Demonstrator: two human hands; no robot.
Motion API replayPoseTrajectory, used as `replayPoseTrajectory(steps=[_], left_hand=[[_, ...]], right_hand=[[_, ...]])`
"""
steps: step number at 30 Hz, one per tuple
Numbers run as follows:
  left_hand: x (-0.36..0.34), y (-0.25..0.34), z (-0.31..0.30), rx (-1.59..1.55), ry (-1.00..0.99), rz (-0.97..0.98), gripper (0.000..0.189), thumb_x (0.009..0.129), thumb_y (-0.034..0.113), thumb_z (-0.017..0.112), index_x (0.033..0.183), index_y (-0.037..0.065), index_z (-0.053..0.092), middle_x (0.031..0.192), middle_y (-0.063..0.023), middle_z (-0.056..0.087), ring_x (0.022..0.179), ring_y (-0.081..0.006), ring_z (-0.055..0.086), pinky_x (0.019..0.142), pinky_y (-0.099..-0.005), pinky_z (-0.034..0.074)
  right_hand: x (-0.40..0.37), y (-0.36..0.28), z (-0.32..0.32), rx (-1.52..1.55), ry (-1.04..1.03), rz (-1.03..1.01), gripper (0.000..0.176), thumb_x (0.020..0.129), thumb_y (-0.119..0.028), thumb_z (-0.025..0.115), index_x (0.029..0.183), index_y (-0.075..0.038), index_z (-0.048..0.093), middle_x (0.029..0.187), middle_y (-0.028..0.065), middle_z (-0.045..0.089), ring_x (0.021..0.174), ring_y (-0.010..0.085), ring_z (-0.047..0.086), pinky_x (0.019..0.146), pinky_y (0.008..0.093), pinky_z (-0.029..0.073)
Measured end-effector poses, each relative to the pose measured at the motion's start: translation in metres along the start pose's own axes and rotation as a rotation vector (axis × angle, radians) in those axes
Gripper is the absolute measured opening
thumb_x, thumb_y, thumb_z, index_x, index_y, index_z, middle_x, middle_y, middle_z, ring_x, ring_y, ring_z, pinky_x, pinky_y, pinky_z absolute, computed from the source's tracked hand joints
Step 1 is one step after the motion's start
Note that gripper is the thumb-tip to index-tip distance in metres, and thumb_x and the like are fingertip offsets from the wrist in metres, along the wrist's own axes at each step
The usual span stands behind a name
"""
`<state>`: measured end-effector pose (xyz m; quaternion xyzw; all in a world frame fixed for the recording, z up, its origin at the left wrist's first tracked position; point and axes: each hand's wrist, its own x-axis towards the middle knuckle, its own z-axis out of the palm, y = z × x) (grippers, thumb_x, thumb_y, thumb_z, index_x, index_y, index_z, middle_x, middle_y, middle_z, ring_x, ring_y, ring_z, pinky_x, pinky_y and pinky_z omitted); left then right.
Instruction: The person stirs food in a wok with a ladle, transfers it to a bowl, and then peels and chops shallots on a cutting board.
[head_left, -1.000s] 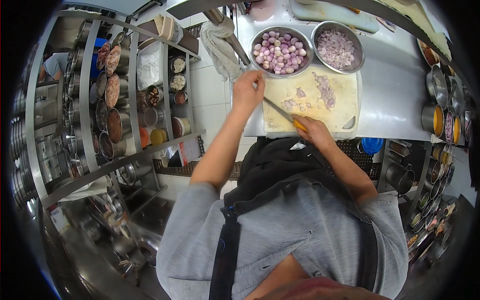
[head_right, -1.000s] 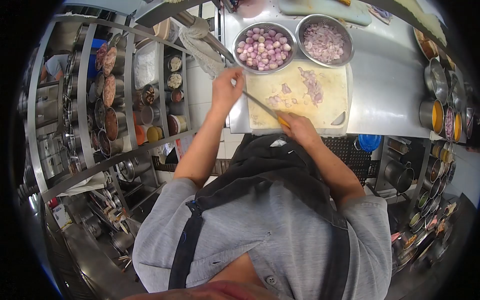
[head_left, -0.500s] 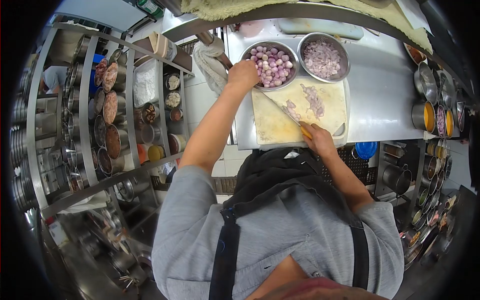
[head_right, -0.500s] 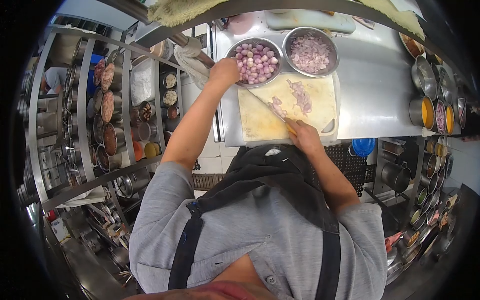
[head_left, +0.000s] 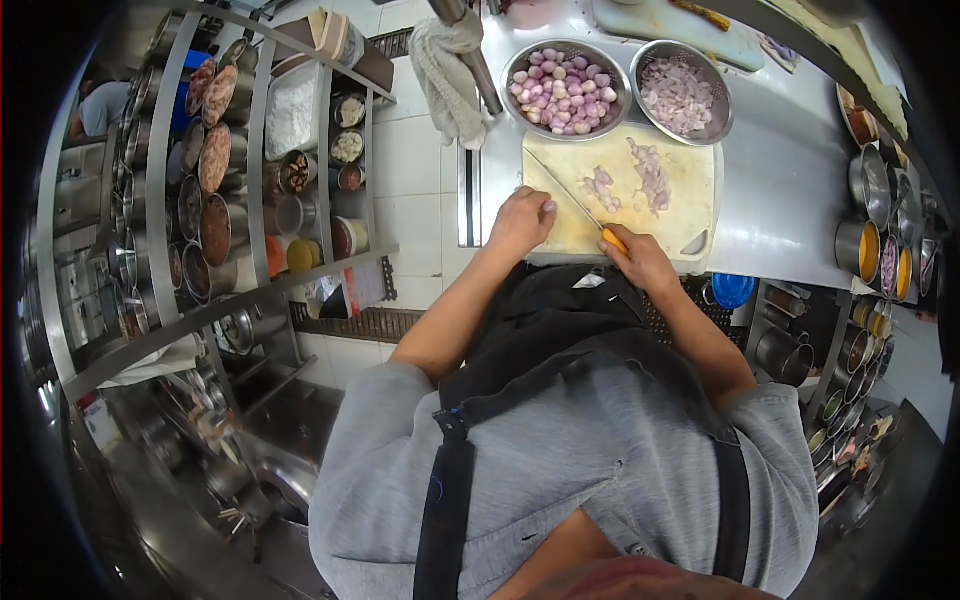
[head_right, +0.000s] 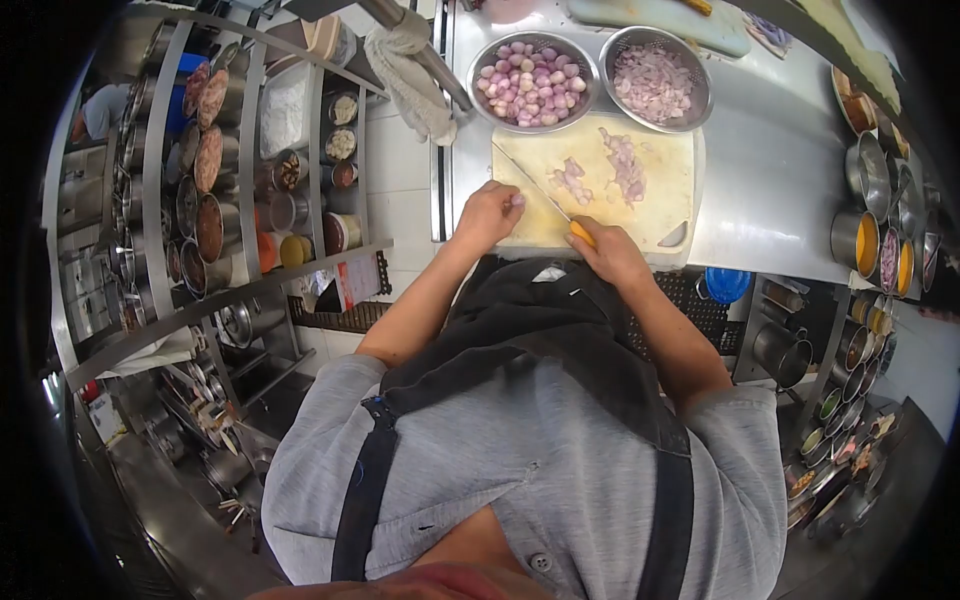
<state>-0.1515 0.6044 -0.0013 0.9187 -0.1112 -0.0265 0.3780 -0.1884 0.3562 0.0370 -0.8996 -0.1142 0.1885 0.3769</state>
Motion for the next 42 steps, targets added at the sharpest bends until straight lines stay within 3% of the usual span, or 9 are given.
replayPoseTrajectory(steps=[3,6,10,12,13,15,22,24,42], left_hand=[[0.0,0.007,0.003,-0.063,0.131,0.002,0.019,0.084,0.011,0.068,0.099,0.001,0.067,0.086,-0.0184,0.066,0.074,-0.0325,0.067,0.068,-0.0404,0.054],[-0.001,0.007,0.001,-0.164,0.087,-0.079,0.017,0.082,0.007,0.065,0.097,0.0,0.064,0.09,-0.0215,0.064,0.086,-0.0382,0.063,0.078,-0.0461,0.051],[-0.002,0.011,-0.002,-0.185,0.059,-0.092,0.014,0.081,0.005,0.067,0.093,0.0,0.061,0.09,-0.0209,0.064,0.084,-0.0373,0.063,0.076,-0.046,0.051],[-0.002,0.019,-0.002,-0.339,0.116,-0.283,0.017,0.08,0.003,0.068,0.094,0.0,0.059,0.089,-0.0186,0.063,0.084,-0.036,0.062,0.076,-0.0451,0.05],[-0.002,0.014,0.003,-0.339,0.113,-0.282,0.017,0.08,0.003,0.068,0.094,0.0,0.059,0.089,-0.0186,0.063,0.084,-0.036,0.062,0.076,-0.0451,0.05],[-0.002,0.003,0.013,-0.192,0.216,-0.018,0.019,0.079,0.003,0.068,0.096,0.002,0.058,0.088,-0.0166,0.062,0.085,-0.0349,0.061,0.076,-0.0443,0.049],[-0.002,0.001,0.014,-0.125,0.229,-0.007,0.017,0.08,0.003,0.069,0.094,0.003,0.06,0.087,-0.0121,0.064,0.081,-0.028,0.063,0.072,-0.0403,0.051],[-0.002,0.001,0.014,-0.167,0.188,-0.034,0.018,0.079,0.003,0.067,0.095,0.002,0.059,0.09,-0.0158,0.062,0.086,-0.0347,0.059,0.076,-0.0443,0.048],[-0.002,0.002,0.011,-0.131,0.225,-0.011,0.017,0.077,0.001,0.065,0.094,0.0,0.062,0.092,-0.0168,0.065,0.089,-0.0369,0.06,0.079,-0.0441,0.05]], right_hand=[[0.002,-0.011,0.004,0.061,-0.022,0.025,0.038,0.095,-0.035,0.059,0.118,-0.005,0.062,0.083,0.0272,0.065,0.08,0.0441,0.063,0.073,0.0481,0.049],[0.003,-0.02,0.001,0.05,-0.045,0.069,0.038,0.096,-0.035,0.057,0.117,-0.004,0.063,0.082,0.0269,0.065,0.079,0.0433,0.064,0.073,0.0478,0.049],[0.001,-0.021,-0.002,0.057,-0.058,0.086,0.038,0.096,-0.036,0.057,0.117,-0.004,0.063,0.082,0.0265,0.065,0.08,0.0424,0.064,0.073,0.0472,0.049],[0.0,-0.02,-0.003,0.063,-0.062,0.098,0.038,0.096,-0.036,0.057,0.117,-0.004,0.063,0.082,0.0263,0.065,0.08,0.0422,0.064,0.073,0.047,0.049],[-0.001,-0.021,-0.003,0.064,-0.056,0.101,0.039,0.096,-0.036,0.056,0.117,-0.004,0.063,0.082,0.0262,0.065,0.08,0.0422,0.064,0.074,0.0469,0.049],[-0.002,-0.023,-0.005,0.063,-0.048,0.104,0.039,0.096,-0.036,0.056,0.117,-0.004,0.063,0.081,0.0261,0.065,0.08,0.0422,0.064,0.074,0.0467,0.049],[-0.005,-0.021,-0.006,0.062,-0.051,0.111,0.038,0.096,-0.036,0.056,0.116,-0.004,0.064,0.08,0.0259,0.065,0.08,0.0425,0.064,0.074,0.0466,0.049],[-0.005,-0.022,-0.007,0.06,-0.038,0.1,0.037,0.096,-0.035,0.057,0.115,-0.004,0.064,0.08,0.0259,0.065,0.08,0.0424,0.064,0.073,0.0466,0.049],[0.001,-0.029,-0.023,0.024,-0.153,0.072,0.033,0.097,-0.032,0.056,0.113,-0.004,0.064,0.08,0.0259,0.065,0.078,0.0433,0.063,0.071,0.0471,0.048]])
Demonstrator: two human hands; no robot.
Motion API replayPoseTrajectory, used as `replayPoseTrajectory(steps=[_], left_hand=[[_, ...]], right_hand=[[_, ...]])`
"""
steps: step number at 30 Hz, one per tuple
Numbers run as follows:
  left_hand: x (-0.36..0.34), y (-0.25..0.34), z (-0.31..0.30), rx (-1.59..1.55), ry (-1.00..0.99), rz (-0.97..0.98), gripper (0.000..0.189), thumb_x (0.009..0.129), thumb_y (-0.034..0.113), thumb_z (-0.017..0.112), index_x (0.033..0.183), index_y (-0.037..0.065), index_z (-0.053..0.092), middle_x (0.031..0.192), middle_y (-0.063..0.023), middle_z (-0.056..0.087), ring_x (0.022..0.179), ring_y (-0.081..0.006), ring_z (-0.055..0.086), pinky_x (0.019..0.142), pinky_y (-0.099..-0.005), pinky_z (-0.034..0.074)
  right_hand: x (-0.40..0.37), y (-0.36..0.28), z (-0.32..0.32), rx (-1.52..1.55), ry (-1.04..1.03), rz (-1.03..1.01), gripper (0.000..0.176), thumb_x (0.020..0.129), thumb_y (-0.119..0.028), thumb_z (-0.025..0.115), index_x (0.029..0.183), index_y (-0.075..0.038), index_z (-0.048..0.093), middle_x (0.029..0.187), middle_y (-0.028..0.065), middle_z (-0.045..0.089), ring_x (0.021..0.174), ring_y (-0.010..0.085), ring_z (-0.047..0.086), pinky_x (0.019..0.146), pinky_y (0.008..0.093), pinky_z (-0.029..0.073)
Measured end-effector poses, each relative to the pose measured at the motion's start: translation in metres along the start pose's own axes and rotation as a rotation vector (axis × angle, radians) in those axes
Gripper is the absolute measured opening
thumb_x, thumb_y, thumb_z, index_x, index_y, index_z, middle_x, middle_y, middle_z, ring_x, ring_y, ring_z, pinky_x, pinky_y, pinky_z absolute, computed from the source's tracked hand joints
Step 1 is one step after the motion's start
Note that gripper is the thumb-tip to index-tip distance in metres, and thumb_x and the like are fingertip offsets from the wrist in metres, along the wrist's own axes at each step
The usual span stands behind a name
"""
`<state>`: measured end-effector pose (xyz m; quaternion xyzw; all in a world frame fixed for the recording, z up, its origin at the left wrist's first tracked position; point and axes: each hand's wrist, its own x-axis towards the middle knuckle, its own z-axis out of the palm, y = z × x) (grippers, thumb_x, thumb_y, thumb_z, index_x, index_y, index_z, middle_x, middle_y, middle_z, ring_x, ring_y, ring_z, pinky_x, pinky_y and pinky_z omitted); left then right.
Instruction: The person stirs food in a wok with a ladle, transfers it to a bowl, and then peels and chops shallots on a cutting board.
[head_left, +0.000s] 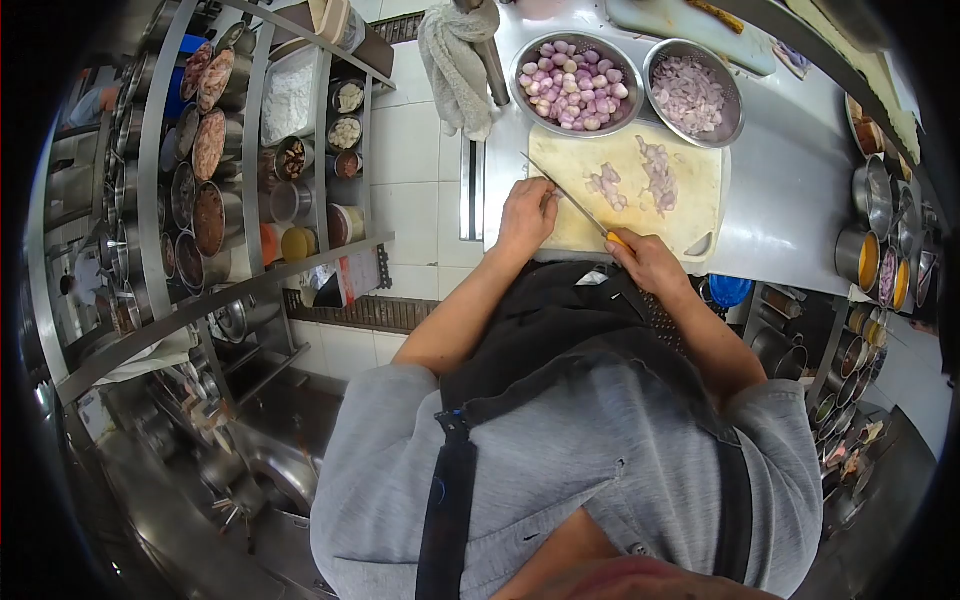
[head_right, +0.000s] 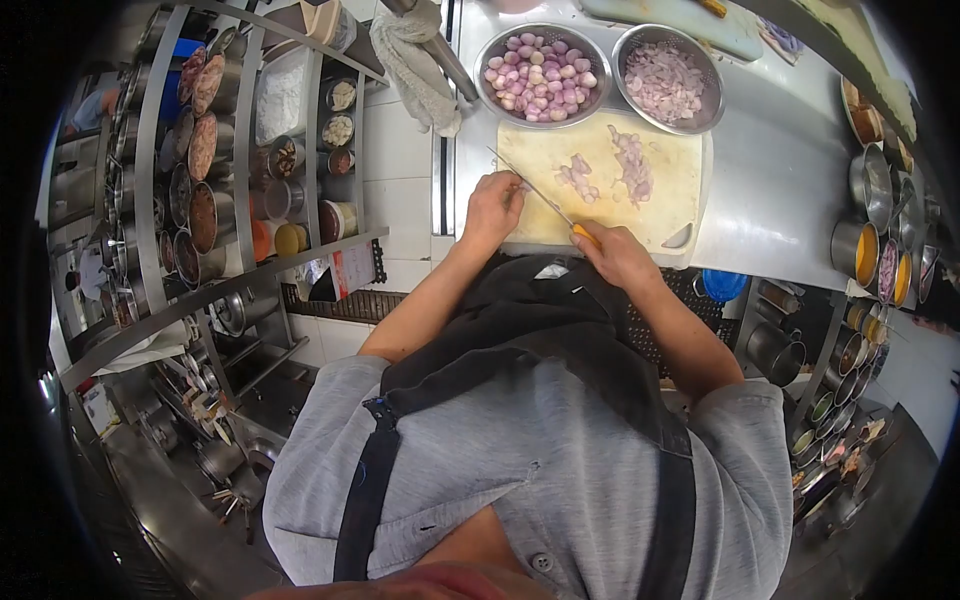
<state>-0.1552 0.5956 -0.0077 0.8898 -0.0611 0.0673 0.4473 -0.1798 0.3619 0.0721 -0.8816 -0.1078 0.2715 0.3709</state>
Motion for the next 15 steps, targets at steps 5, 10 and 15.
replayPoseTrajectory(steps=[5,10,15], left_hand=[[0.001,0.0,0.001,-0.011,0.0,0.0,0.016,0.078,0.001,0.065,0.093,0.001,0.062,0.091,-0.0164,0.065,0.088,-0.0366,0.06,0.078,-0.0444,0.05],[0.001,-0.001,0.001,-0.009,-0.01,-0.007,0.014,0.079,0.001,0.066,0.092,0.001,0.062,0.092,-0.0162,0.065,0.088,-0.0364,0.06,0.079,-0.0446,0.05],[0.01,0.004,0.008,0.088,0.019,0.087,0.017,0.078,0.003,0.068,0.095,0.003,0.065,0.092,-0.0141,0.065,0.087,-0.0332,0.06,0.079,-0.0425,0.049]], right_hand=[[0.031,0.002,0.016,-0.028,0.004,-0.015,0.035,0.097,-0.034,0.054,0.113,-0.004,0.064,0.084,0.0261,0.066,0.082,0.0438,0.063,0.074,0.0485,0.049],[0.053,0.0,0.027,0.004,0.022,-0.047,0.036,0.097,-0.035,0.053,0.114,-0.005,0.064,0.087,0.0265,0.066,0.085,0.0441,0.063,0.077,0.0483,0.049],[0.044,0.009,0.025,0.089,0.023,0.055,0.037,0.097,-0.035,0.054,0.115,-0.004,0.064,0.088,0.0265,0.066,0.085,0.0429,0.064,0.077,0.0473,0.049]])
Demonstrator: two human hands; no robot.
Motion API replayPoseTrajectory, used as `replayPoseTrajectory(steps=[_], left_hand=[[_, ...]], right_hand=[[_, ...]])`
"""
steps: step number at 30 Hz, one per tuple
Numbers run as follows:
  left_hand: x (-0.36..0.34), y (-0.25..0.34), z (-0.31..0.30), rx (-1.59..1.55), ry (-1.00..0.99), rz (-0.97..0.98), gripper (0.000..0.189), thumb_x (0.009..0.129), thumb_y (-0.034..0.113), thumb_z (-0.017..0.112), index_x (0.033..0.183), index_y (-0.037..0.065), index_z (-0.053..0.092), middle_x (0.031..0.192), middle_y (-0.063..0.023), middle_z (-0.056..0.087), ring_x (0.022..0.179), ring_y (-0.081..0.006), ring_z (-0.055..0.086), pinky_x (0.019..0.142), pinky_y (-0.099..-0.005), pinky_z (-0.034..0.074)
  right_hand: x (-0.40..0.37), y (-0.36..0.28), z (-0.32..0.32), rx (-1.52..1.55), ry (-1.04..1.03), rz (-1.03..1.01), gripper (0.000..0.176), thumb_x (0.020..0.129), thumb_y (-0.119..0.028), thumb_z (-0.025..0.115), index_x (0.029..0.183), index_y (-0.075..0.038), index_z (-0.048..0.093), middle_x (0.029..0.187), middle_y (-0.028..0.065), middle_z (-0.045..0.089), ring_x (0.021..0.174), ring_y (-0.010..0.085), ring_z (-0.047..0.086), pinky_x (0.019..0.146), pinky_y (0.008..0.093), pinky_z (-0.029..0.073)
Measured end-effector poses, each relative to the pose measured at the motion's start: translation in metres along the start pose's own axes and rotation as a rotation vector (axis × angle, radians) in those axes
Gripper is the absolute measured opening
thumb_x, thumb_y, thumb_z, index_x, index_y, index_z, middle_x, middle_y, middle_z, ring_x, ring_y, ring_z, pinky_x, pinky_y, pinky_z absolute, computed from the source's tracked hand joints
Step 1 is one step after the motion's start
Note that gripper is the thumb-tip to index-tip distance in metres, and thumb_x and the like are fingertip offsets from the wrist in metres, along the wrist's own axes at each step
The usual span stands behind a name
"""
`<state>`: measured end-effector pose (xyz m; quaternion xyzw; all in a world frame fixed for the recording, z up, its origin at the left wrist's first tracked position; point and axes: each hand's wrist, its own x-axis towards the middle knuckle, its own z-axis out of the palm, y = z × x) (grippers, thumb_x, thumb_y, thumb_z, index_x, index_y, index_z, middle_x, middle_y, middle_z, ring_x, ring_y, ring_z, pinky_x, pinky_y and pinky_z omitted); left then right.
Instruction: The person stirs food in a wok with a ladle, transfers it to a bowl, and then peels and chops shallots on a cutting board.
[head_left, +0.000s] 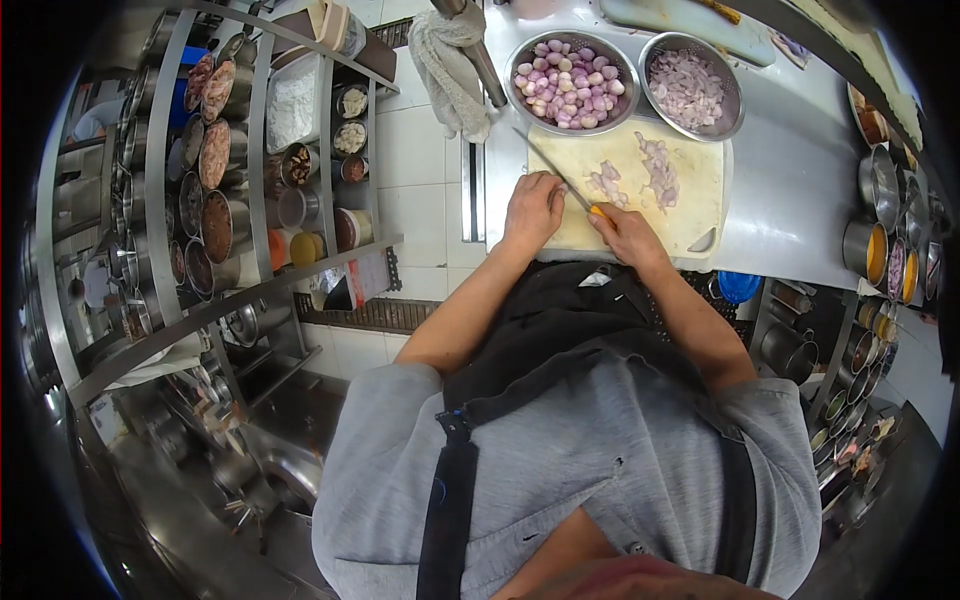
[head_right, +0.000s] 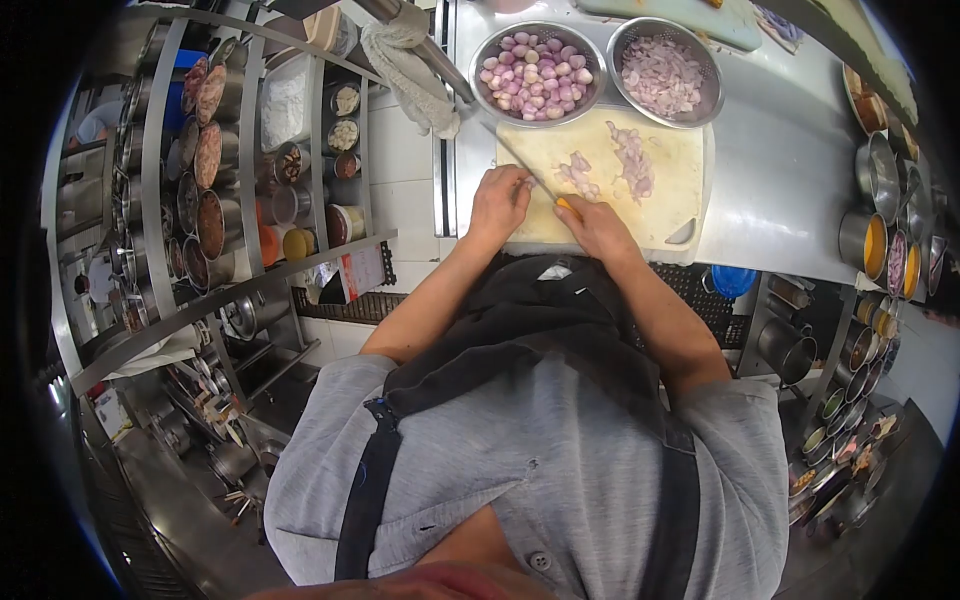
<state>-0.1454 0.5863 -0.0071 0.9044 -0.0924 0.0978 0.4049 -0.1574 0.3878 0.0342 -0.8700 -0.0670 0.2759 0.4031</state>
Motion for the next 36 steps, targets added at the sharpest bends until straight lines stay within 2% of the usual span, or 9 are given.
replayPoseTrajectory(steps=[2,9,11,18,20,25,30,32,36], left_hand=[[0.003,0.002,0.003,0.023,-0.016,0.012,0.017,0.078,0.004,0.067,0.096,0.003,0.064,0.092,-0.014,0.065,0.088,-0.0339,0.06,0.08,-0.043,0.049],[0.006,0.007,0.0,0.026,-0.051,-0.013,0.016,0.077,0.0,0.064,0.093,0.003,0.064,0.091,-0.0141,0.064,0.086,-0.0353,0.059,0.079,-0.0437,0.048],[0.006,0.005,-0.002,0.029,-0.066,-0.003,0.016,0.076,-0.001,0.064,0.092,0.003,0.063,0.091,-0.0141,0.065,0.086,-0.0353,0.059,0.079,-0.0435,0.048],[0.006,-0.002,0.0,0.035,-0.061,0.069,0.018,0.073,-0.004,0.062,0.089,0.003,0.063,0.086,-0.0127,0.066,0.085,-0.0342,0.06,0.078,-0.0425,0.048],[0.006,-0.001,0.0,0.031,-0.056,0.064,0.017,0.073,-0.004,0.062,0.089,0.003,0.063,0.086,-0.0125,0.066,0.084,-0.0339,0.06,0.078,-0.0424,0.048],[0.007,0.001,0.001,0.043,-0.051,0.028,0.017,0.073,-0.004,0.061,0.087,0.003,0.063,0.085,-0.0121,0.066,0.084,-0.0333,0.06,0.079,-0.0424,0.047],[0.007,-0.002,-0.002,0.002,-0.088,0.044,0.012,0.074,-0.001,0.061,0.086,0.001,0.061,0.087,-0.0154,0.064,0.088,-0.0347,0.057,0.08,-0.0429,0.048],[0.007,0.001,-0.003,0.012,-0.077,0.043,0.012,0.074,-0.001,0.061,0.086,0.001,0.061,0.086,-0.0153,0.064,0.088,-0.0345,0.058,0.08,-0.0428,0.048],[0.006,0.002,-0.002,0.02,-0.065,0.015,0.011,0.075,-0.001,0.061,0.086,0.001,0.061,0.086,-0.0148,0.064,0.087,-0.0342,0.058,0.08,-0.0425,0.048]], right_hand=[[-0.009,0.006,-0.005,-0.019,0.097,0.009,0.038,0.097,-0.036,0.054,0.116,-0.004,0.063,0.085,0.0258,0.066,0.082,0.0425,0.064,0.075,0.047,0.049],[-0.028,-0.003,-0.022,-0.104,0.035,0.009,0.038,0.097,-0.036,0.055,0.116,-0.005,0.064,0.081,0.0254,0.066,0.079,0.0432,0.064,0.073,0.0476,0.049],[-0.026,-0.001,-0.018,-0.077,0.076,-0.051,0.037,0.097,-0.036,0.055,0.114,-0.004,0.064,0.082,0.0261,0.066,0.08,0.0432,0.064,0.074,0.0476,0.049],[0.007,-0.005,-0.005,-0.103,0.052,-0.058,0.036,0.097,-0.035,0.055,0.115,-0.006,0.064,0.086,0.0267,0.066,0.085,0.0432,0.064,0.077,0.0481,0.049],[0.001,-0.001,-0.008,-0.086,0.105,-0.096,0.036,0.097,-0.035,0.054,0.115,-0.006,0.064,0.087,0.0264,0.066,0.085,0.0431,0.064,0.077,0.0483,0.048],[0.007,-0.004,-0.01,-0.116,0.052,-0.1,0.037,0.096,-0.035,0.057,0.116,-0.006,0.064,0.088,0.0261,0.066,0.087,0.0427,0.064,0.077,0.0478,0.049],[0.017,-0.011,-0.007,-0.095,0.055,-0.097,0.037,0.095,-0.035,0.058,0.117,-0.006,0.064,0.09,0.0255,0.067,0.087,0.0427,0.064,0.077,0.0474,0.05],[0.007,-0.005,-0.011,-0.085,0.099,-0.161,0.036,0.095,-0.034,0.058,0.116,-0.005,0.065,0.08,0.0247,0.065,0.074,0.0404,0.064,0.069,0.0444,0.049],[0.007,0.0,-0.009,-0.087,0.077,-0.137,0.037,0.095,-0.034,0.058,0.116,-0.004,0.064,0.079,0.0246,0.065,0.074,0.0402,0.064,0.069,0.0439,0.049]])
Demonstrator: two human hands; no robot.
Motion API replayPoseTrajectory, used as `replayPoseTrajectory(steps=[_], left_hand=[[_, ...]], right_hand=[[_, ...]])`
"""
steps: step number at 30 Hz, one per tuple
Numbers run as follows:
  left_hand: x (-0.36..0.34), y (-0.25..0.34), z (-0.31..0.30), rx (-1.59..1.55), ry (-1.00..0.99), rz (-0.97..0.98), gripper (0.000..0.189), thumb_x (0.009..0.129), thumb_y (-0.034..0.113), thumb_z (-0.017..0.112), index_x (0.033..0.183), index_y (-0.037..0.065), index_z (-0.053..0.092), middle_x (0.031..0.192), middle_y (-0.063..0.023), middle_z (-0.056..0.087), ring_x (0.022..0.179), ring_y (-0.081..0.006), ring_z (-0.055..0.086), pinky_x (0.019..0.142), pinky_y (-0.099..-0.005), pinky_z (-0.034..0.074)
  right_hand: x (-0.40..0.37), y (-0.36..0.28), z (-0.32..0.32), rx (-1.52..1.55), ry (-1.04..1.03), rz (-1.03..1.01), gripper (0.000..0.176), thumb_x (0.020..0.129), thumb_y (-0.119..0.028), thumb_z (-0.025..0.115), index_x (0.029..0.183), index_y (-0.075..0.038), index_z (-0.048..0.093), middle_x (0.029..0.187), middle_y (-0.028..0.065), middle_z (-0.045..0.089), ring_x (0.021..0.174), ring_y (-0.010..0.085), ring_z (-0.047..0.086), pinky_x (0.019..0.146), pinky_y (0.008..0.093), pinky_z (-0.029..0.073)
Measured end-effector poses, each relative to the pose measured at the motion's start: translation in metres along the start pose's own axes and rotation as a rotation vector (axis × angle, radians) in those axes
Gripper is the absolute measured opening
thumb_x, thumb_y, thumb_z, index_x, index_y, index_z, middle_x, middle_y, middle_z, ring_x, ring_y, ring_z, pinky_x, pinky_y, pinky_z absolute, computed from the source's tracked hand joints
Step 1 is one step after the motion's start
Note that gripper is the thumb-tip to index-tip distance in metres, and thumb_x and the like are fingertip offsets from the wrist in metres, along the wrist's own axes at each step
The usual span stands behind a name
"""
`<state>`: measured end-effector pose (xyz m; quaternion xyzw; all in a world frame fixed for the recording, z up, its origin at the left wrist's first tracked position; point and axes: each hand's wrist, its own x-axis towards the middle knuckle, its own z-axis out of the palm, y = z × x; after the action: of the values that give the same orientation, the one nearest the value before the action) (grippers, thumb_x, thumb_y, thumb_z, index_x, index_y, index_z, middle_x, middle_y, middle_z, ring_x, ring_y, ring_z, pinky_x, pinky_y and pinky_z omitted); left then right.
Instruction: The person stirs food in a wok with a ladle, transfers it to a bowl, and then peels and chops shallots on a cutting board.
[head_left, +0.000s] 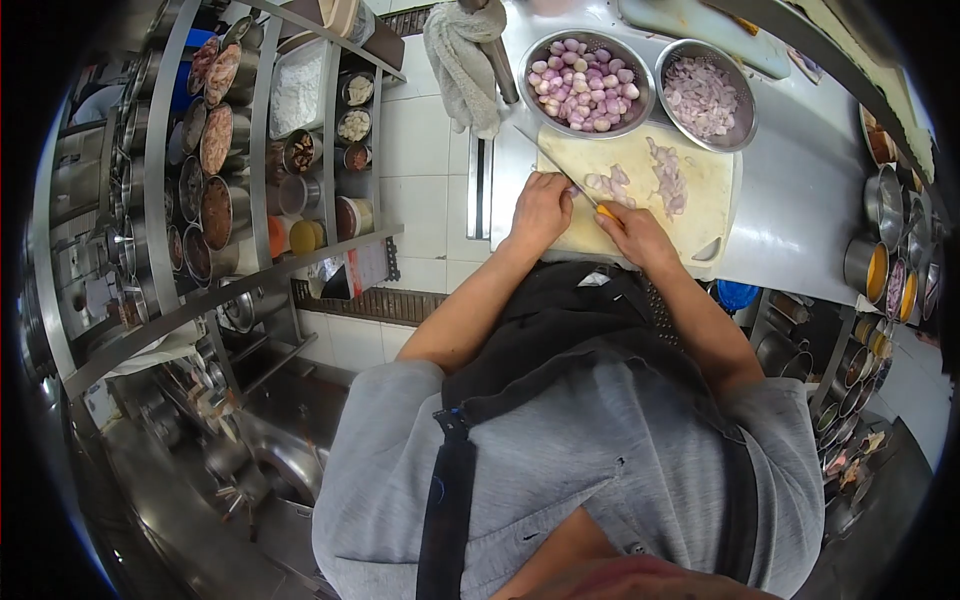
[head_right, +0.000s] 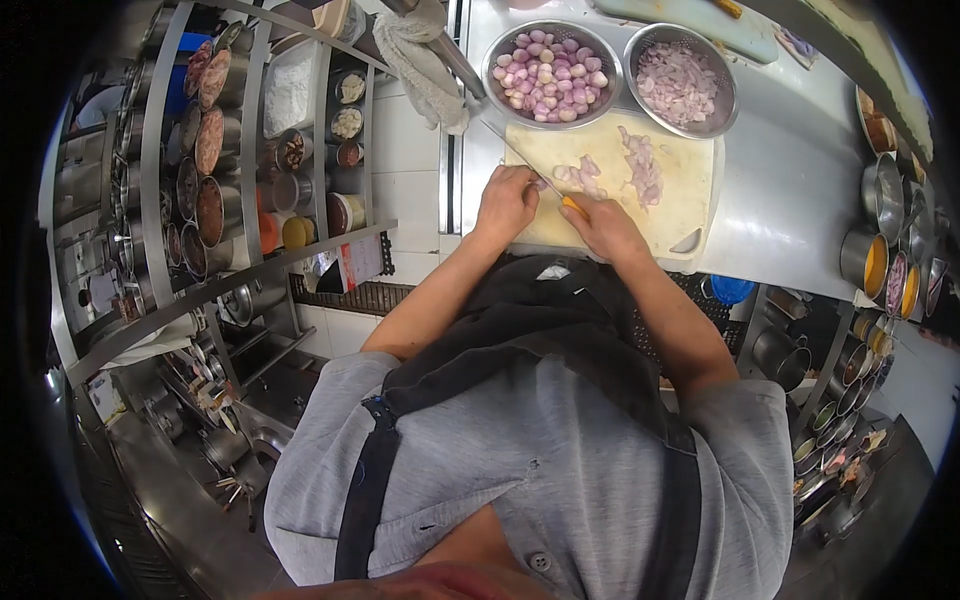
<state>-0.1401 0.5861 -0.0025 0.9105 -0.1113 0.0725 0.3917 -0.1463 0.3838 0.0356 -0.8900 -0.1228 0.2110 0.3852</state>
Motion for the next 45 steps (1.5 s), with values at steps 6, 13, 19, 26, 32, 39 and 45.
replayPoseTrajectory(steps=[6,13,19,26,32,39,45], left_hand=[[0.0,-0.002,0.001,-0.018,0.029,0.003,0.014,0.073,-0.003,0.063,0.085,0.003,0.064,0.084,-0.013,0.066,0.085,-0.0343,0.06,0.079,-0.0426,0.048],[0.0,-0.003,0.001,-0.002,0.01,-0.005,0.014,0.073,-0.002,0.064,0.086,0.003,0.064,0.084,-0.0129,0.066,0.084,-0.0344,0.06,0.078,-0.0426,0.049],[-0.001,-0.003,0.001,0.003,0.01,0.002,0.01,0.074,-0.001,0.061,0.084,0.001,0.062,0.084,-0.0152,0.065,0.084,-0.0348,0.059,0.077,-0.0429,0.049],[-0.004,-0.004,0.002,0.023,0.006,-0.012,0.016,0.073,-0.001,0.064,0.089,0.002,0.064,0.089,-0.0136,0.066,0.087,-0.0345,0.06,0.079,-0.0425,0.049],[0.002,0.003,-0.003,-0.003,-0.022,0.064,0.019,0.077,0.001,0.06,0.096,0.001,0.064,0.092,-0.0157,0.065,0.093,-0.0337,0.059,0.08,-0.0419,0.05],[-0.01,0.015,0.006,-0.092,-0.061,-0.227,0.016,0.081,0.005,0.065,0.097,0.003,0.065,0.078,-0.0159,0.066,0.076,-0.0351,0.064,0.071,-0.0454,0.052],[-0.013,-0.001,0.009,0.006,-0.072,-0.11,0.014,0.082,0.004,0.062,0.095,0.003,0.066,0.08,-0.0174,0.067,0.077,-0.0365,0.064,0.071,-0.0454,0.052]], right_hand=[[0.007,0.0,0.004,-0.005,0.024,-0.037,0.036,0.095,-0.033,0.058,0.115,-0.004,0.065,0.08,0.0256,0.065,0.074,0.0399,0.064,0.069,0.0437,0.049],[0.015,-0.005,0.006,0.005,-0.035,0.01,0.036,0.095,-0.034,0.057,0.114,-0.004,0.065,0.085,0.0257,0.066,0.08,0.0409,0.064,0.072,0.0455,0.049],[0.002,-0.01,-0.005,0.031,0.0,-0.016,0.035,0.095,-0.033,0.057,0.112,-0.003,0.065,0.082,0.026,0.065,0.077,0.0407,0.064,0.069,0.0444,0.049],[0.017,0.003,0.012,0.029,-0.039,0.034,0.038,0.095,-0.036,0.057,0.116,-0.005,0.065,0.089,0.0254,0.067,0.086,0.0423,0.064,0.077,0.0462,0.05],[-0.016,0.012,-0.003,0.114,-0.001,0.199,0.04,0.095,-0.037,0.057,0.119,-0.006,0.064,0.088,0.0259,0.067,0.085,0.0419,0.065,0.076,0.0459,0.05],[-0.018,-0.005,-0.001,0.066,-0.017,0.12,0.037,0.096,-0.036,0.056,0.116,-0.006,0.064,0.088,0.0264,0.066,0.084,0.0429,0.064,0.075,0.0463,0.049],[-0.018,-0.008,0.0,0.065,-0.046,0.134,0.036,0.096,-0.035,0.055,0.116,-0.006,0.063,0.087,0.0264,0.066,0.084,0.0429,0.063,0.075,0.047,0.049]])
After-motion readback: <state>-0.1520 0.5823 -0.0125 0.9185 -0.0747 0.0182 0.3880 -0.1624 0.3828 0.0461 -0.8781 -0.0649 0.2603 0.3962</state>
